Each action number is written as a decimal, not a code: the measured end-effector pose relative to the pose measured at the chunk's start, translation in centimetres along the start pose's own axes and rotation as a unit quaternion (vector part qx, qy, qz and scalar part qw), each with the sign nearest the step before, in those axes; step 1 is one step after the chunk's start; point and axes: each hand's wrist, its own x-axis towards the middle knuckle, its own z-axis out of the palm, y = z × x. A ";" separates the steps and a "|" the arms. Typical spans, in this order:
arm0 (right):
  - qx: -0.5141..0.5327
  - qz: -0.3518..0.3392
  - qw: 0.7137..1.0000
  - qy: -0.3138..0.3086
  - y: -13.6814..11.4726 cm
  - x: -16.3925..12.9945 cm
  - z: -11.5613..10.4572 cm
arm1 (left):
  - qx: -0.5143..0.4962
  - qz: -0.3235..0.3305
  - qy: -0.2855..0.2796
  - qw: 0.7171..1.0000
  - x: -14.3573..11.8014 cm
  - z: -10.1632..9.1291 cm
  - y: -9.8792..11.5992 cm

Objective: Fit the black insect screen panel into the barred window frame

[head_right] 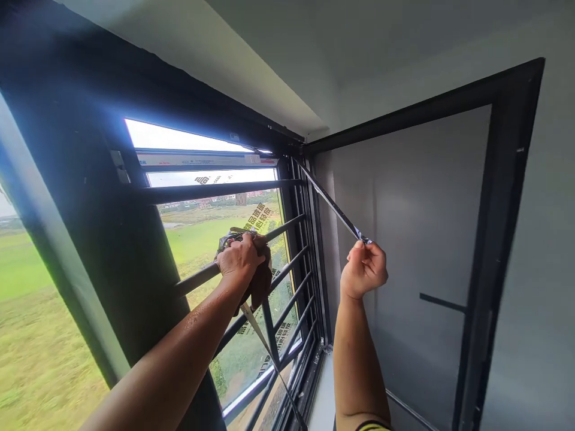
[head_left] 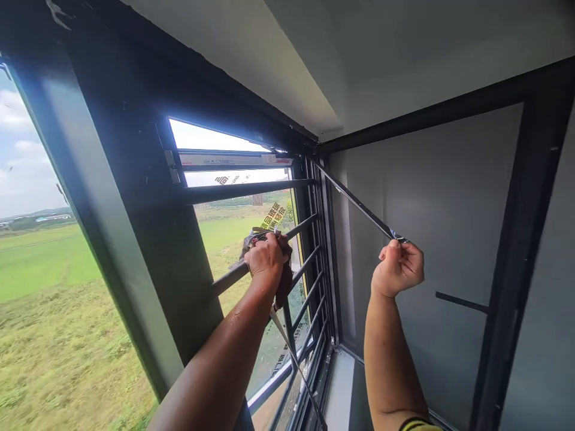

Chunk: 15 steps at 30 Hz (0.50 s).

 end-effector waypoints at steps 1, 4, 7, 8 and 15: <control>-0.014 -0.024 0.999 0.018 -0.4 -0.1 -0.8 | -0.001 -0.001 0.001 1.000 0.0 0.0 0.0; -0.036 -0.096 0.991 0.088 -1.8 0.3 -3.4 | -0.007 -0.001 -0.006 1.000 0.0 0.0 0.0; 0.011 -0.033 0.999 0.010 -2.2 0.4 -3.7 | -0.011 0.001 -0.007 1.000 0.0 -0.2 0.0; 0.025 0.004 0.999 -0.045 -1.9 0.1 -2.8 | -0.013 0.001 -0.007 1.000 0.0 -0.2 0.0; -0.140 0.093 0.878 -0.448 2.9 -6.1 13.8 | -0.024 0.004 0.000 1.000 -0.1 -0.1 0.0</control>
